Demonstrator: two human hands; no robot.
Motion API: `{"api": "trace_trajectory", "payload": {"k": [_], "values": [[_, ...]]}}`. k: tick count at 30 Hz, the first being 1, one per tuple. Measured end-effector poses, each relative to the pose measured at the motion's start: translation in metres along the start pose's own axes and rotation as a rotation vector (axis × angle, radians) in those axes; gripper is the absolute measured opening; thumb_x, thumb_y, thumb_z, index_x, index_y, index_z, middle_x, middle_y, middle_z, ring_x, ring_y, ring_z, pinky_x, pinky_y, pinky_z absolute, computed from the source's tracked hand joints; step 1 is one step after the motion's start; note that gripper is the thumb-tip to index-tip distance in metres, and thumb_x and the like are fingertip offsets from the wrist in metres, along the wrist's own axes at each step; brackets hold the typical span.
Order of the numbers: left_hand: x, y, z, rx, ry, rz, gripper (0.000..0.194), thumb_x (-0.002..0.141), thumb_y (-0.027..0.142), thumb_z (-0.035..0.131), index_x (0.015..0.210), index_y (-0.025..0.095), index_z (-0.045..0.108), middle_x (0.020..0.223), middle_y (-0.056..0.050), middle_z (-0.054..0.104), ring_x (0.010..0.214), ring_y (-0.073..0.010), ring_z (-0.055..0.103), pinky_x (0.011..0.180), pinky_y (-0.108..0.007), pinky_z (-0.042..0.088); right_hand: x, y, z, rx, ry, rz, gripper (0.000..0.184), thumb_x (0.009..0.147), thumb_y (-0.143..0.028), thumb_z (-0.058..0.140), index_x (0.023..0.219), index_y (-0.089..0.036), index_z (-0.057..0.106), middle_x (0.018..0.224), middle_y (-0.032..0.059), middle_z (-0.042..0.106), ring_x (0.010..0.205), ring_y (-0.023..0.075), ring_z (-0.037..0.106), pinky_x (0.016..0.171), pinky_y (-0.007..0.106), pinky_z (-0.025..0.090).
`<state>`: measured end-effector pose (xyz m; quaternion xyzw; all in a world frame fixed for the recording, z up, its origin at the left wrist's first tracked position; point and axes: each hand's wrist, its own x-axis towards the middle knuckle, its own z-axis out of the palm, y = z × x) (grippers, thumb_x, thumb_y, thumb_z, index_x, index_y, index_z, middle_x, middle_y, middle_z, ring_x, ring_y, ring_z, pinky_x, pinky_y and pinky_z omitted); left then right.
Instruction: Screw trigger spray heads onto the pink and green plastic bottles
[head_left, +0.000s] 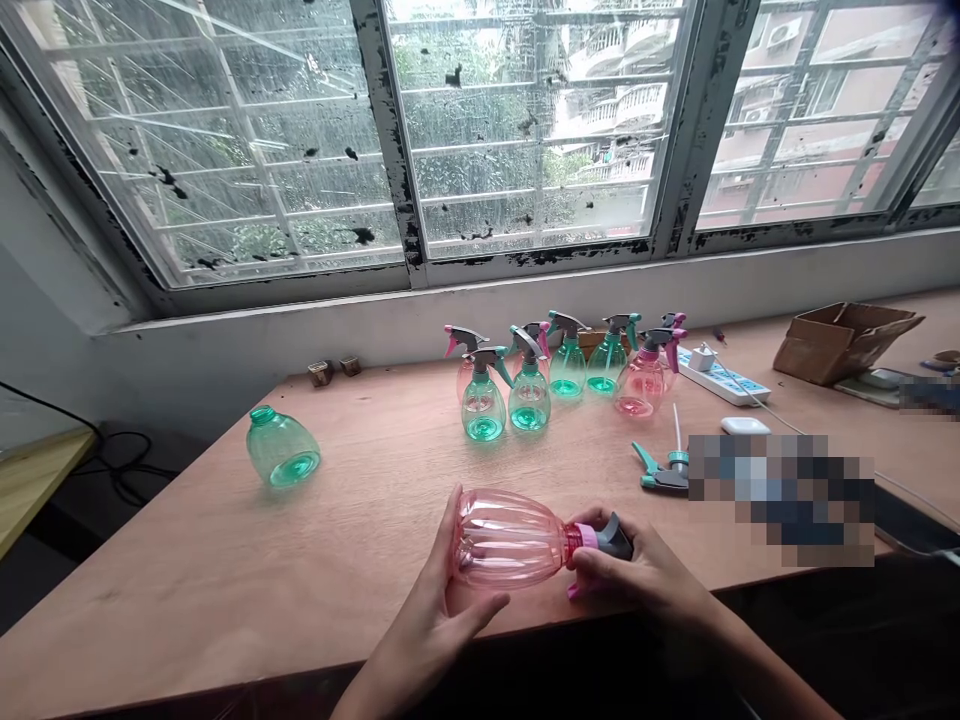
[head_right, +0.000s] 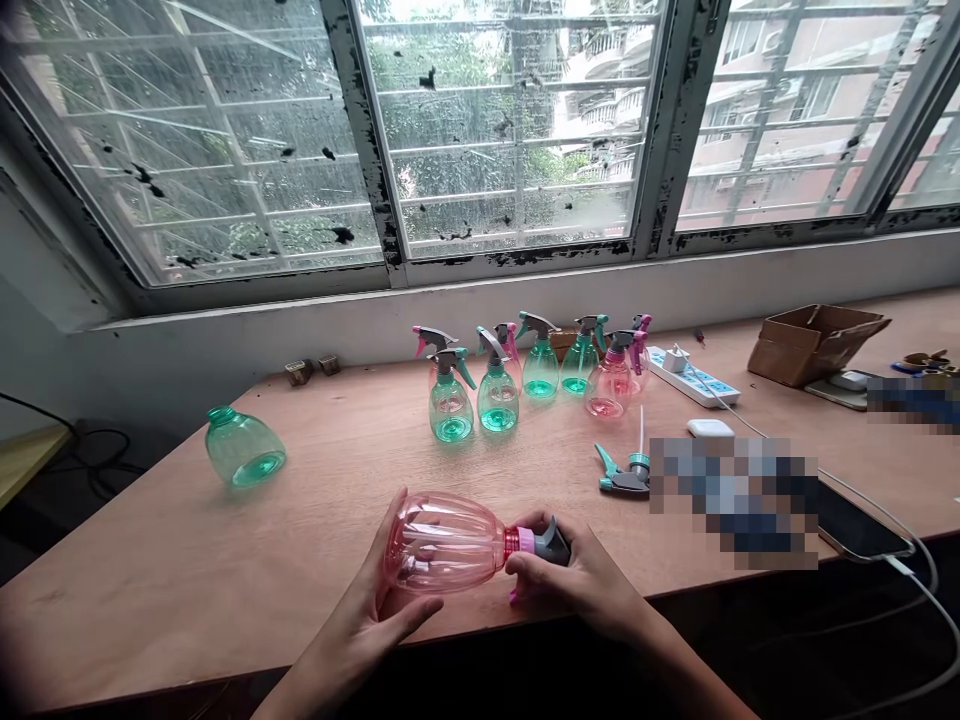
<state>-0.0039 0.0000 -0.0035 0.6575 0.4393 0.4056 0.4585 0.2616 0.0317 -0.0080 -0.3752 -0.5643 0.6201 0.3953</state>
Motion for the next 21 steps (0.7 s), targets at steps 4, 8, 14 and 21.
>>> {"api": "trace_trajectory", "payload": {"k": [4, 8, 14, 21], "values": [[-0.0006, -0.0015, -0.0004, -0.053, -0.011, -0.047, 0.102, 0.085, 0.032, 0.075, 0.158, 0.031, 0.003, 0.167, -0.006, 0.017, 0.152, -0.0333, 0.018, 0.125, -0.050, 0.009, -0.0007, 0.0004, -0.0002, -0.019, -0.007, 0.000, 0.036, 0.081, -0.046, 0.077, 0.098, -0.018, 0.061, 0.074, 0.0016, 0.075, 0.071, 0.0225, 0.075, 0.074, 0.035, 0.061], [-0.0007, -0.0018, -0.0001, -0.074, -0.017, -0.040, 0.097, 0.087, 0.034, 0.073, 0.158, 0.032, 0.008, 0.166, -0.006, 0.022, 0.150, -0.0331, 0.023, 0.125, -0.048, 0.013, -0.0012, 0.0001, -0.0003, -0.019, -0.013, -0.016, 0.035, 0.082, -0.046, 0.076, 0.098, -0.018, 0.060, 0.073, 0.0018, 0.076, 0.071, 0.0220, 0.075, 0.073, 0.034, 0.060], [-0.0027, 0.0059, 0.0038, -0.042, 0.032, 0.002, 0.102, 0.085, 0.031, 0.075, 0.158, 0.033, 0.004, 0.166, -0.006, 0.022, 0.151, -0.0309, 0.022, 0.125, -0.048, 0.005, -0.0011, -0.0025, 0.0003, -0.040, -0.016, -0.039, 0.034, 0.082, -0.045, 0.076, 0.097, -0.018, 0.061, 0.073, 0.0021, 0.076, 0.069, 0.0213, 0.074, 0.072, 0.033, 0.060], [0.0006, -0.0023, -0.0004, -0.107, -0.030, -0.065, 0.099, 0.086, 0.034, 0.074, 0.159, 0.029, 0.007, 0.166, -0.009, 0.020, 0.150, -0.0347, 0.024, 0.124, -0.049, 0.016, -0.0017, -0.0011, 0.0011, -0.031, -0.003, -0.023, 0.036, 0.081, -0.045, 0.077, 0.097, -0.018, 0.061, 0.072, 0.0020, 0.076, 0.069, 0.0219, 0.075, 0.072, 0.035, 0.061]]}}
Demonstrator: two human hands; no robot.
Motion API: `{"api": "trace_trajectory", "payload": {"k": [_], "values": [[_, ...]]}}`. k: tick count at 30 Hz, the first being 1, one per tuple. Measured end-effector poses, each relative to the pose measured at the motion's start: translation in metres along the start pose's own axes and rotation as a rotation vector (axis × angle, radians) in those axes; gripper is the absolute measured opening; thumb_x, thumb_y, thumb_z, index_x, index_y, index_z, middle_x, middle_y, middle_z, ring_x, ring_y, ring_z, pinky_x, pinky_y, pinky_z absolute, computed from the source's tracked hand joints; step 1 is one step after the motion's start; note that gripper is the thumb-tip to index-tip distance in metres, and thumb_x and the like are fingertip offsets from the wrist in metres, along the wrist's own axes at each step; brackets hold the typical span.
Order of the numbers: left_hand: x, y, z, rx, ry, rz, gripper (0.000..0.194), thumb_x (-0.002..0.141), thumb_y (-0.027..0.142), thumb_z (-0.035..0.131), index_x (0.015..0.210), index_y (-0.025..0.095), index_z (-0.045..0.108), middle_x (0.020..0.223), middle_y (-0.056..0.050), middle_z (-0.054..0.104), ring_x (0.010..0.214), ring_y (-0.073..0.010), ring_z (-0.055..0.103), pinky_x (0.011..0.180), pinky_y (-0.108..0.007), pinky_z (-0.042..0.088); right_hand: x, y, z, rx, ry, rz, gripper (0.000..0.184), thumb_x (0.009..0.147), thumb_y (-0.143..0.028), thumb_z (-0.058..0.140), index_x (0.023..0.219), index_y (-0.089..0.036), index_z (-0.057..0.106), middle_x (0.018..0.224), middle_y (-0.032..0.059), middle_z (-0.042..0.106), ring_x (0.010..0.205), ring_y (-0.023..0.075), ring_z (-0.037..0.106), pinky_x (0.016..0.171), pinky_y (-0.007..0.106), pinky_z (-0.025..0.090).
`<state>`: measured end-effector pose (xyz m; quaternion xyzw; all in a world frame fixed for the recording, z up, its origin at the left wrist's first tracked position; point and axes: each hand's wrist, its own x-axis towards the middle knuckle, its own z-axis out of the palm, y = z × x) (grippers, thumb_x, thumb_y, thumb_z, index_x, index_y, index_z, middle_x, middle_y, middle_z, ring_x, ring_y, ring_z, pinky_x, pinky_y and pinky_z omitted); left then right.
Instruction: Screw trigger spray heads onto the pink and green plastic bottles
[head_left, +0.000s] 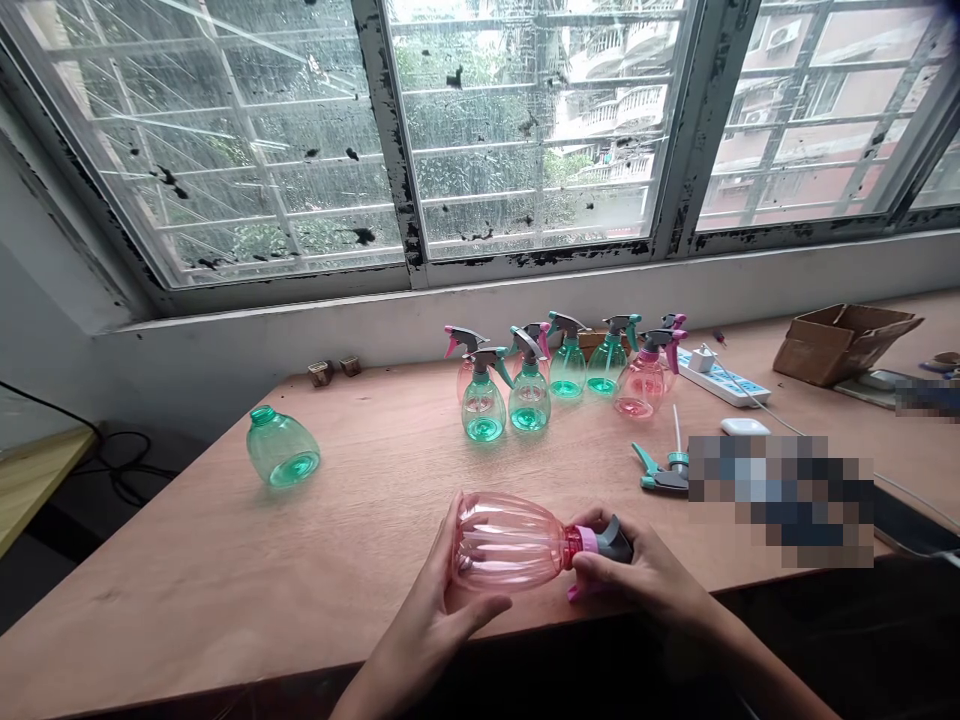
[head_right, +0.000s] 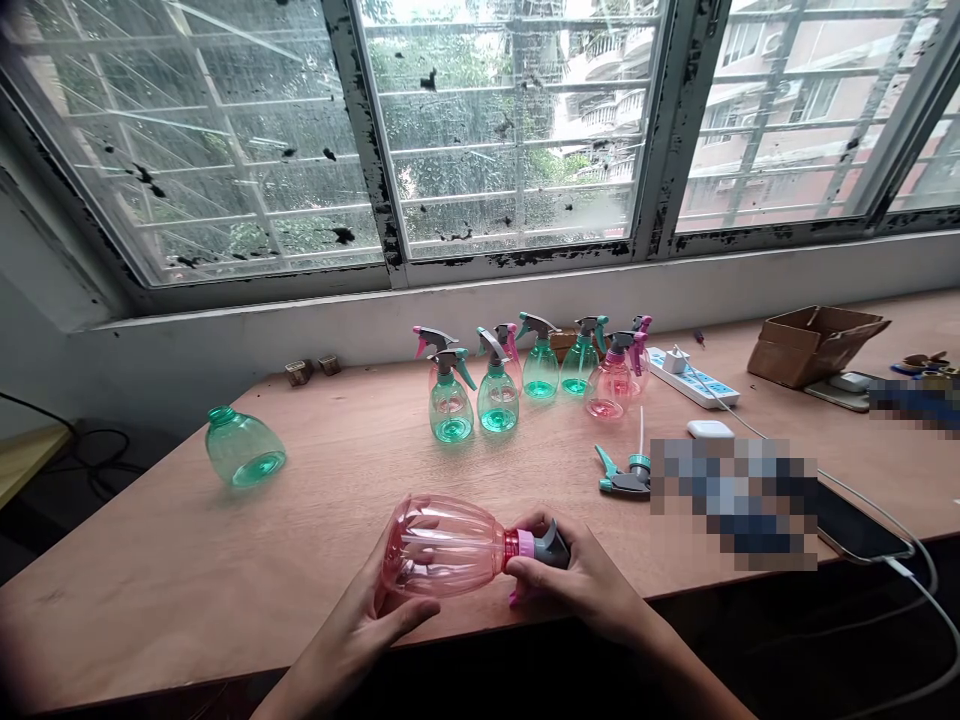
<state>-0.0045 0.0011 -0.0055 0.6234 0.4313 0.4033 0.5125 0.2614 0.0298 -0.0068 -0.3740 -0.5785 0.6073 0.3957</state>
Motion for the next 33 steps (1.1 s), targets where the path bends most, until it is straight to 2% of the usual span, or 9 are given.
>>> {"api": "trace_trajectory", "payload": {"k": [5, 9, 12, 15, 19, 23, 26, 29, 33], "values": [[-0.0010, 0.0036, 0.0022, 0.007, 0.019, 0.039, 0.100, 0.086, 0.030, 0.074, 0.157, 0.037, 0.005, 0.165, -0.004, 0.024, 0.150, -0.0308, 0.025, 0.124, -0.047, 0.018, 0.0011, 0.0003, 0.0004, 0.042, 0.009, 0.010, 0.036, 0.079, -0.045, 0.079, 0.096, -0.018, 0.061, 0.072, 0.0016, 0.076, 0.069, 0.0221, 0.075, 0.072, 0.036, 0.062], [-0.0030, 0.0050, 0.0033, -0.040, 0.018, 0.013, 0.107, 0.082, 0.032, 0.079, 0.158, 0.031, 0.004, 0.158, -0.011, 0.038, 0.148, -0.0339, 0.029, 0.123, -0.050, 0.019, 0.0010, -0.0007, 0.0000, 0.042, 0.004, 0.017, 0.036, 0.079, -0.045, 0.079, 0.096, -0.018, 0.062, 0.073, 0.0014, 0.076, 0.070, 0.0226, 0.075, 0.073, 0.035, 0.061], [-0.0021, 0.0005, 0.0013, -0.082, -0.006, -0.016, 0.102, 0.084, 0.035, 0.076, 0.159, 0.028, 0.007, 0.161, -0.013, 0.032, 0.149, -0.0356, 0.026, 0.123, -0.052, 0.019, 0.0008, -0.0004, -0.0006, 0.033, 0.005, 0.023, 0.037, 0.078, -0.046, 0.079, 0.097, -0.018, 0.062, 0.073, 0.0015, 0.076, 0.071, 0.0229, 0.075, 0.074, 0.035, 0.061], [-0.0002, -0.0027, 0.0000, -0.083, -0.010, -0.004, 0.101, 0.084, 0.032, 0.077, 0.158, 0.032, 0.007, 0.166, -0.009, 0.022, 0.148, -0.0340, 0.028, 0.123, -0.050, 0.020, 0.0013, 0.0004, -0.0011, 0.039, 0.009, 0.022, 0.038, 0.078, -0.046, 0.079, 0.097, -0.018, 0.062, 0.072, 0.0016, 0.076, 0.070, 0.0229, 0.075, 0.074, 0.036, 0.061], [0.0009, -0.0019, 0.0009, -0.058, -0.025, 0.038, 0.103, 0.086, 0.030, 0.075, 0.157, 0.037, 0.000, 0.165, -0.008, 0.023, 0.145, -0.0328, 0.036, 0.121, -0.051, 0.024, 0.0018, 0.0010, -0.0010, 0.049, 0.009, 0.019, 0.037, 0.079, -0.046, 0.079, 0.097, -0.018, 0.062, 0.073, 0.0011, 0.075, 0.069, 0.0223, 0.075, 0.074, 0.037, 0.062], [-0.0002, -0.0005, 0.0017, -0.062, -0.016, -0.008, 0.112, 0.082, 0.033, 0.079, 0.158, 0.034, -0.004, 0.163, -0.009, 0.027, 0.146, -0.0333, 0.033, 0.122, -0.049, 0.023, 0.0014, 0.0007, -0.0005, 0.042, 0.014, 0.015, 0.038, 0.078, -0.047, 0.080, 0.095, -0.018, 0.063, 0.073, 0.0010, 0.075, 0.069, 0.0223, 0.075, 0.073, 0.036, 0.062], [-0.0017, -0.0009, 0.0017, -0.099, -0.017, -0.039, 0.106, 0.084, 0.037, 0.076, 0.158, 0.030, 0.001, 0.164, -0.011, 0.026, 0.148, -0.0334, 0.028, 0.123, -0.049, 0.020, 0.0010, 0.0004, -0.0004, 0.045, 0.015, 0.023, 0.038, 0.077, -0.048, 0.080, 0.095, -0.018, 0.063, 0.073, 0.0008, 0.075, 0.069, 0.0226, 0.075, 0.073, 0.035, 0.062], [-0.0025, -0.0009, 0.0023, -0.073, 0.000, 0.007, 0.099, 0.086, 0.035, 0.075, 0.158, 0.032, 0.007, 0.167, -0.007, 0.017, 0.150, -0.0323, 0.024, 0.124, -0.049, 0.016, 0.0008, 0.0002, -0.0005, 0.054, 0.006, 0.031, 0.037, 0.077, -0.047, 0.080, 0.095, -0.019, 0.063, 0.073, 0.0007, 0.075, 0.070, 0.0225, 0.075, 0.074, 0.036, 0.062], [-0.0026, 0.0001, 0.0039, 0.013, 0.036, 0.066, 0.097, 0.087, 0.033, 0.073, 0.157, 0.037, 0.007, 0.167, -0.006, 0.018, 0.146, -0.0325, 0.032, 0.123, -0.051, 0.019, 0.0007, 0.0004, -0.0003, 0.071, 0.002, 0.019, 0.036, 0.079, -0.044, 0.080, 0.096, -0.018, 0.062, 0.072, 0.0007, 0.075, 0.069, 0.0212, 0.074, 0.074, 0.036, 0.062]]}}
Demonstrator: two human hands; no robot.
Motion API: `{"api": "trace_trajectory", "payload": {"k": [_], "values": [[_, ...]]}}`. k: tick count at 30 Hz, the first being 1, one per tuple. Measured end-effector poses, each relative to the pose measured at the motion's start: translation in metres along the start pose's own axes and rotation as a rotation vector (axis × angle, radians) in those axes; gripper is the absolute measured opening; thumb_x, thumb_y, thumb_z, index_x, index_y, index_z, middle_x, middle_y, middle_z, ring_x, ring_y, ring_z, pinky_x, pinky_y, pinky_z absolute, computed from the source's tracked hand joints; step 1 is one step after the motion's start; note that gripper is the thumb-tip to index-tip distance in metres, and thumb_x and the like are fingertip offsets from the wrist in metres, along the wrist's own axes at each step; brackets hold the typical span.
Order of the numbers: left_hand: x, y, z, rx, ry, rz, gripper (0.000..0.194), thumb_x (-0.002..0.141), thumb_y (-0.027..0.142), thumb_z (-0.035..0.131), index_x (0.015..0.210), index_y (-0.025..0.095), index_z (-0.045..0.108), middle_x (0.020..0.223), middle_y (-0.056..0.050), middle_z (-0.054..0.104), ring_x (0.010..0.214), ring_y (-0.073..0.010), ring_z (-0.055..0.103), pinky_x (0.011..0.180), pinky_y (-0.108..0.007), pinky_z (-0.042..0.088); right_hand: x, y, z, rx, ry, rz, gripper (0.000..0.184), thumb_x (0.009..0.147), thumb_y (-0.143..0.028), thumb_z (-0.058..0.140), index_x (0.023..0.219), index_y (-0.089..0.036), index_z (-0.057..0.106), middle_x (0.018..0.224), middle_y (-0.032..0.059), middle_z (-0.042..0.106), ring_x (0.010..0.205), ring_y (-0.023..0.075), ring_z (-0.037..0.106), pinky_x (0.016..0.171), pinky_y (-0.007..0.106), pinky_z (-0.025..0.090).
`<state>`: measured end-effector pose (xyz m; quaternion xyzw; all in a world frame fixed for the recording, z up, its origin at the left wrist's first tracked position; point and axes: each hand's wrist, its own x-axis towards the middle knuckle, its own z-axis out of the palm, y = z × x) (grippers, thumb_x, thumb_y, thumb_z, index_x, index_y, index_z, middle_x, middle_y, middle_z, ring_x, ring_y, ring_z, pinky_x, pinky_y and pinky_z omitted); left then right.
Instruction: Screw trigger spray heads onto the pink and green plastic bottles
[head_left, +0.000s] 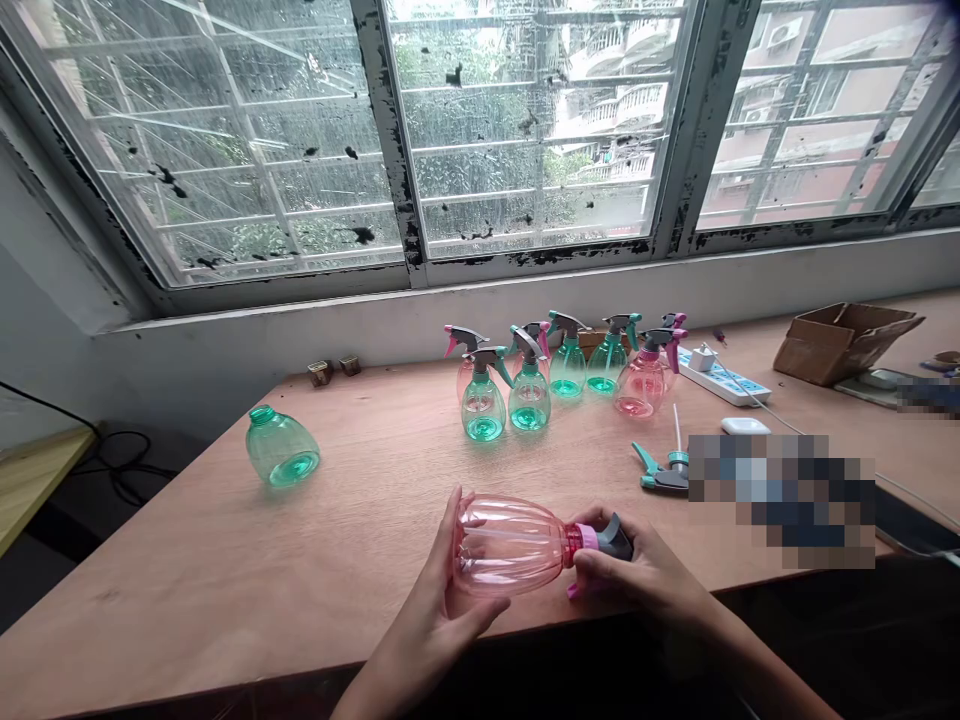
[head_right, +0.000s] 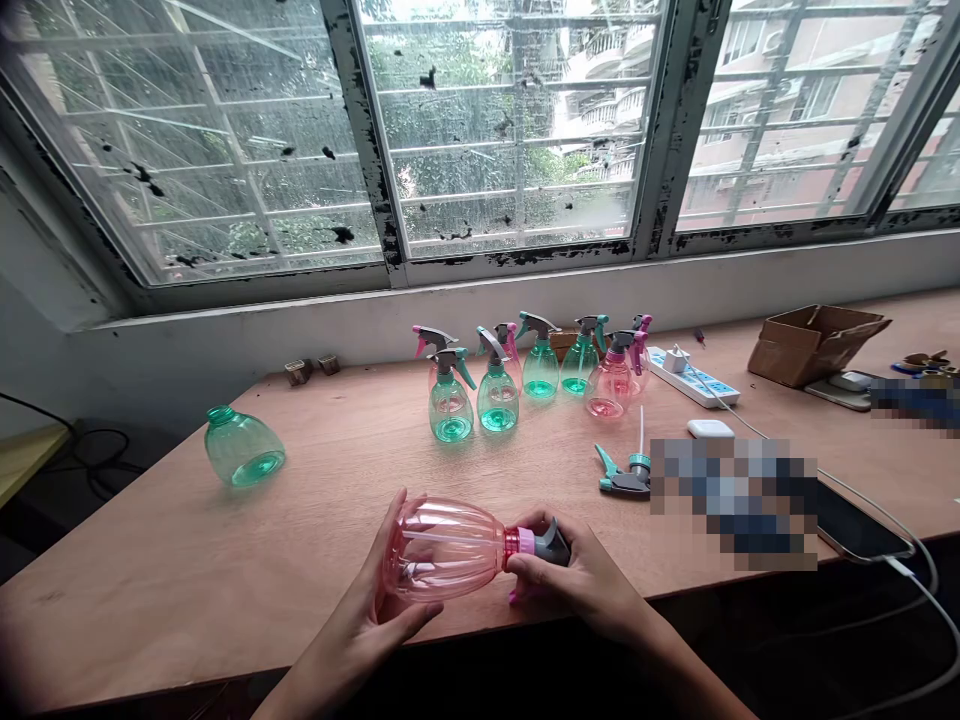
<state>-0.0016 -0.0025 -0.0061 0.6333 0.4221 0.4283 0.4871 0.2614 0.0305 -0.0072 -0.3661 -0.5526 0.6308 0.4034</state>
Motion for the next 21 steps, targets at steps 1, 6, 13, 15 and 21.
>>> {"api": "trace_trajectory", "payload": {"k": [1, 6, 13, 15, 21], "values": [[0.0000, 0.0003, 0.0003, 0.007, 0.000, 0.006, 0.097, 0.087, 0.033, 0.073, 0.157, 0.037, 0.006, 0.167, -0.007, 0.018, 0.145, -0.0329, 0.034, 0.123, -0.052, 0.019, 0.0000, 0.0000, 0.0001, 0.002, 0.000, -0.001, 0.036, 0.079, -0.044, 0.080, 0.096, -0.018, 0.062, 0.072, 0.0007, 0.075, 0.069, 0.0209, 0.074, 0.073, 0.036, 0.062], [-0.0002, 0.0006, -0.0003, -0.032, -0.009, -0.016, 0.102, 0.085, 0.034, 0.076, 0.158, 0.036, 0.004, 0.167, -0.007, 0.018, 0.147, -0.0333, 0.030, 0.123, -0.051, 0.018, 0.0000, -0.0007, 0.0003, 0.000, 0.005, -0.006, 0.035, 0.079, -0.043, 0.080, 0.096, -0.018, 0.063, 0.073, 0.0004, 0.075, 0.068, 0.0202, 0.073, 0.072, 0.034, 0.062], [0.0020, -0.0029, -0.0031, 0.004, -0.024, -0.014, 0.097, 0.086, 0.029, 0.075, 0.157, 0.036, 0.010, 0.167, -0.004, 0.017, 0.151, -0.0305, 0.023, 0.125, -0.047, 0.014, 0.0004, 0.0008, -0.0010, 0.025, -0.014, 0.000, 0.033, 0.080, -0.040, 0.080, 0.097, -0.018, 0.062, 0.074, -0.0001, 0.074, 0.069, 0.0187, 0.073, 0.073, 0.033, 0.062], [0.0023, -0.0030, -0.0028, 0.044, -0.015, 0.023, 0.096, 0.087, 0.027, 0.074, 0.157, 0.039, 0.009, 0.167, -0.002, 0.016, 0.152, -0.0293, 0.019, 0.125, -0.047, 0.010, 0.0004, 0.0014, -0.0012, 0.021, -0.018, -0.003, 0.033, 0.081, -0.040, 0.079, 0.097, -0.018, 0.062, 0.074, 0.0003, 0.074, 0.069, 0.0193, 0.073, 0.074, 0.034, 0.062], [0.0002, -0.0005, -0.0015, -0.001, -0.004, 0.006, 0.099, 0.086, 0.032, 0.075, 0.157, 0.039, 0.006, 0.167, -0.004, 0.018, 0.150, -0.0326, 0.025, 0.124, -0.050, 0.016, 0.0008, 0.0012, -0.0012, 0.012, -0.019, -0.027, 0.031, 0.082, -0.039, 0.078, 0.097, -0.018, 0.062, 0.073, 0.0001, 0.074, 0.069, 0.0195, 0.073, 0.073, 0.034, 0.061]]}}
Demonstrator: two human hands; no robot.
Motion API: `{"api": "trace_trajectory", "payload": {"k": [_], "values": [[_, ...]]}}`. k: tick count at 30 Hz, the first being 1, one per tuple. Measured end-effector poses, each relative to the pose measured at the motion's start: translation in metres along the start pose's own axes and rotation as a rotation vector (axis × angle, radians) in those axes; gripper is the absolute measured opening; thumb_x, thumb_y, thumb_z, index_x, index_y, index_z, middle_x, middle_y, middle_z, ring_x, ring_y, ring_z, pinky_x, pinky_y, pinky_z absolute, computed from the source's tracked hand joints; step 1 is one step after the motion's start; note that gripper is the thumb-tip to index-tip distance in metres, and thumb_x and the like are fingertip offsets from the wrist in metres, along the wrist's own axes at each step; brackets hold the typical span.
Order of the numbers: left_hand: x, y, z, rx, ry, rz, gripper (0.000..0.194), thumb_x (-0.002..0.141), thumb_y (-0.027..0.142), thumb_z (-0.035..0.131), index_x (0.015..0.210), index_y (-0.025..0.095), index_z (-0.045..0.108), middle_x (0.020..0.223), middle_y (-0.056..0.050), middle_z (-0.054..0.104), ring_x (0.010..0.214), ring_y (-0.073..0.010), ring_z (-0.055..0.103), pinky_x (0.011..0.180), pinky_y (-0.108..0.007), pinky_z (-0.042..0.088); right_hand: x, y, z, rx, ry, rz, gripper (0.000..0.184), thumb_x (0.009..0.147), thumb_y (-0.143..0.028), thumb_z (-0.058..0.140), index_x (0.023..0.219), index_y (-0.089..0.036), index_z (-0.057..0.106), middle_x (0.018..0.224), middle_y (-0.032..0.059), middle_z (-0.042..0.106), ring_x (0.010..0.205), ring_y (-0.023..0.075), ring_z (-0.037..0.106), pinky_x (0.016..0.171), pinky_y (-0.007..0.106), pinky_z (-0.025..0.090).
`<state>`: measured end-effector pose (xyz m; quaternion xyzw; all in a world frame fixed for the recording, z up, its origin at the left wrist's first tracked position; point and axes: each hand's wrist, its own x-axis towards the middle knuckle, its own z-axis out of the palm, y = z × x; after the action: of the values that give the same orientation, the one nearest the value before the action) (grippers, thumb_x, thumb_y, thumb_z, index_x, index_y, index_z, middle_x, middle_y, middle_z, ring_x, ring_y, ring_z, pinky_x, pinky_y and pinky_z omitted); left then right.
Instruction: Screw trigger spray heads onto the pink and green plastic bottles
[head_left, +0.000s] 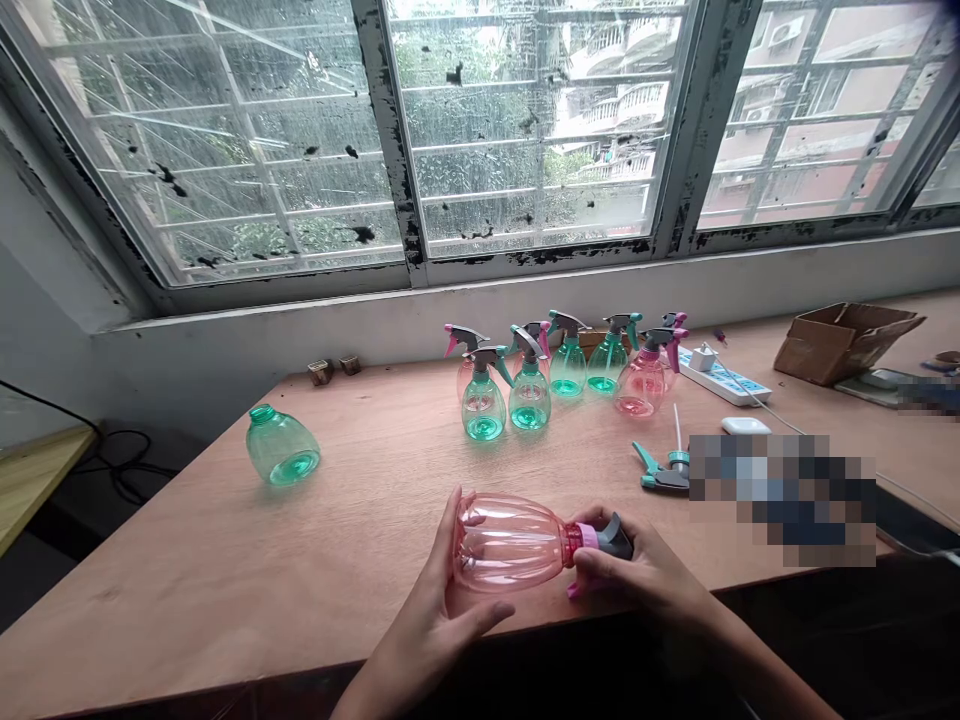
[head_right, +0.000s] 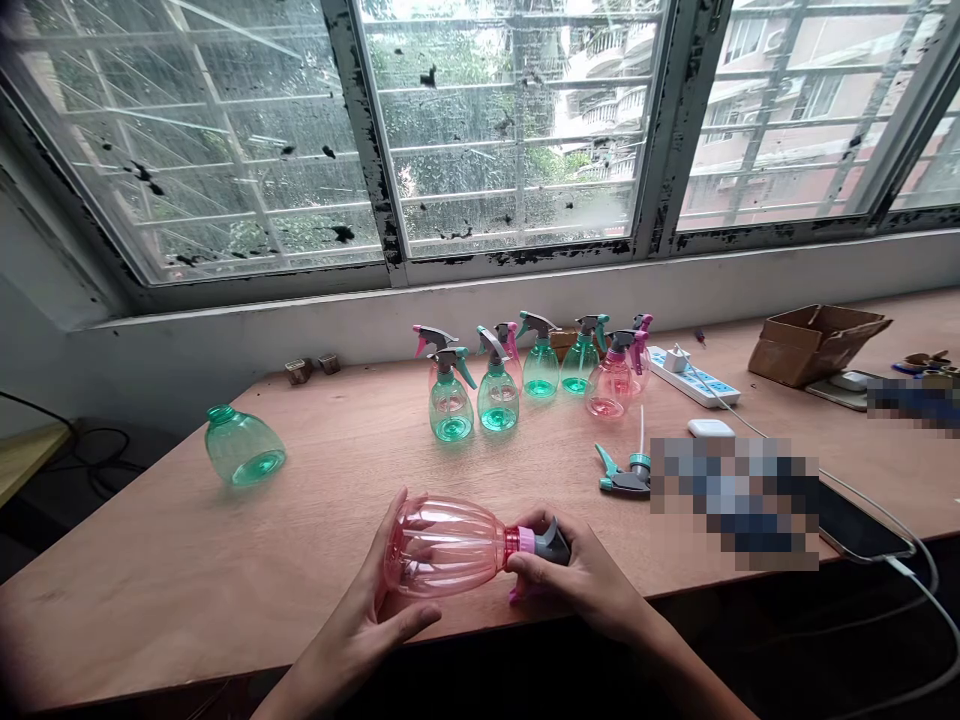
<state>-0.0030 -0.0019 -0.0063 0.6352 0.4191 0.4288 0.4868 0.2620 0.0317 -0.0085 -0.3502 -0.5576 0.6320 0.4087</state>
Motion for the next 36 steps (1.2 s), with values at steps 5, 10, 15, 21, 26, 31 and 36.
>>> {"api": "trace_trajectory", "payload": {"k": [5, 10, 15, 21, 26, 31, 36], "values": [[0.0022, -0.0017, -0.0020, -0.001, -0.038, -0.024, 0.096, 0.087, 0.033, 0.073, 0.157, 0.038, 0.008, 0.168, -0.003, 0.014, 0.151, -0.0320, 0.022, 0.124, -0.049, 0.015, 0.0001, -0.0001, 0.0004, 0.001, 0.001, -0.005, 0.030, 0.083, -0.038, 0.078, 0.097, -0.018, 0.062, 0.073, 0.0002, 0.074, 0.068, 0.0190, 0.073, 0.073, 0.034, 0.061], [0.0021, -0.0009, -0.0020, 0.068, -0.015, 0.010, 0.094, 0.089, 0.030, 0.071, 0.156, 0.044, 0.006, 0.168, 0.003, 0.015, 0.153, -0.0289, 0.016, 0.125, -0.047, 0.007, -0.0002, 0.0007, -0.0001, 0.011, -0.003, 0.007, 0.031, 0.083, -0.038, 0.078, 0.098, -0.017, 0.061, 0.074, 0.0006, 0.074, 0.069, 0.0195, 0.073, 0.075, 0.036, 0.061], [0.0012, -0.0005, -0.0014, 0.005, -0.027, -0.010, 0.099, 0.087, 0.033, 0.073, 0.157, 0.041, 0.003, 0.168, -0.001, 0.012, 0.152, -0.0301, 0.019, 0.125, -0.049, 0.008, 0.0006, 0.0011, -0.0004, 0.008, 0.004, 0.010, 0.032, 0.082, -0.039, 0.078, 0.098, -0.018, 0.061, 0.074, 0.0007, 0.074, 0.069, 0.0195, 0.073, 0.074, 0.034, 0.061], [0.0027, -0.0029, -0.0039, 0.003, -0.042, -0.036, 0.094, 0.089, 0.036, 0.071, 0.157, 0.037, 0.007, 0.168, -0.003, 0.011, 0.152, -0.0313, 0.018, 0.125, -0.050, 0.011, 0.0018, 0.0042, -0.0021, 0.020, 0.003, 0.012, 0.033, 0.082, -0.041, 0.078, 0.098, -0.018, 0.061, 0.073, 0.0010, 0.075, 0.069, 0.0197, 0.073, 0.074, 0.037, 0.062], [0.0002, -0.0008, -0.0008, 0.083, 0.010, 0.022, 0.091, 0.090, 0.034, 0.069, 0.156, 0.043, 0.007, 0.167, 0.001, 0.020, 0.150, -0.0293, 0.025, 0.125, -0.049, 0.012, 0.0017, 0.0039, -0.0021, 0.017, 0.000, 0.023, 0.032, 0.082, -0.040, 0.079, 0.098, -0.018, 0.061, 0.075, 0.0009, 0.075, 0.070, 0.0197, 0.073, 0.076, 0.037, 0.062], [-0.0005, 0.0011, -0.0007, 0.049, 0.003, -0.026, 0.099, 0.087, 0.037, 0.072, 0.157, 0.036, 0.003, 0.167, -0.002, 0.018, 0.152, -0.0310, 0.020, 0.125, -0.047, 0.015, 0.0002, 0.0026, -0.0014, 0.014, -0.002, 0.030, 0.033, 0.081, -0.041, 0.079, 0.098, -0.018, 0.061, 0.075, 0.0007, 0.074, 0.071, 0.0203, 0.073, 0.076, 0.037, 0.062], [0.0018, -0.0019, -0.0041, 0.056, -0.030, -0.013, 0.090, 0.090, 0.035, 0.069, 0.158, 0.035, 0.010, 0.168, -0.002, 0.014, 0.152, -0.0321, 0.017, 0.124, -0.048, 0.018, -0.0003, 0.0024, -0.0022, 0.008, -0.004, 0.023, 0.033, 0.082, -0.041, 0.078, 0.098, -0.018, 0.061, 0.073, 0.0008, 0.074, 0.071, 0.0205, 0.073, 0.077, 0.038, 0.062]]}}
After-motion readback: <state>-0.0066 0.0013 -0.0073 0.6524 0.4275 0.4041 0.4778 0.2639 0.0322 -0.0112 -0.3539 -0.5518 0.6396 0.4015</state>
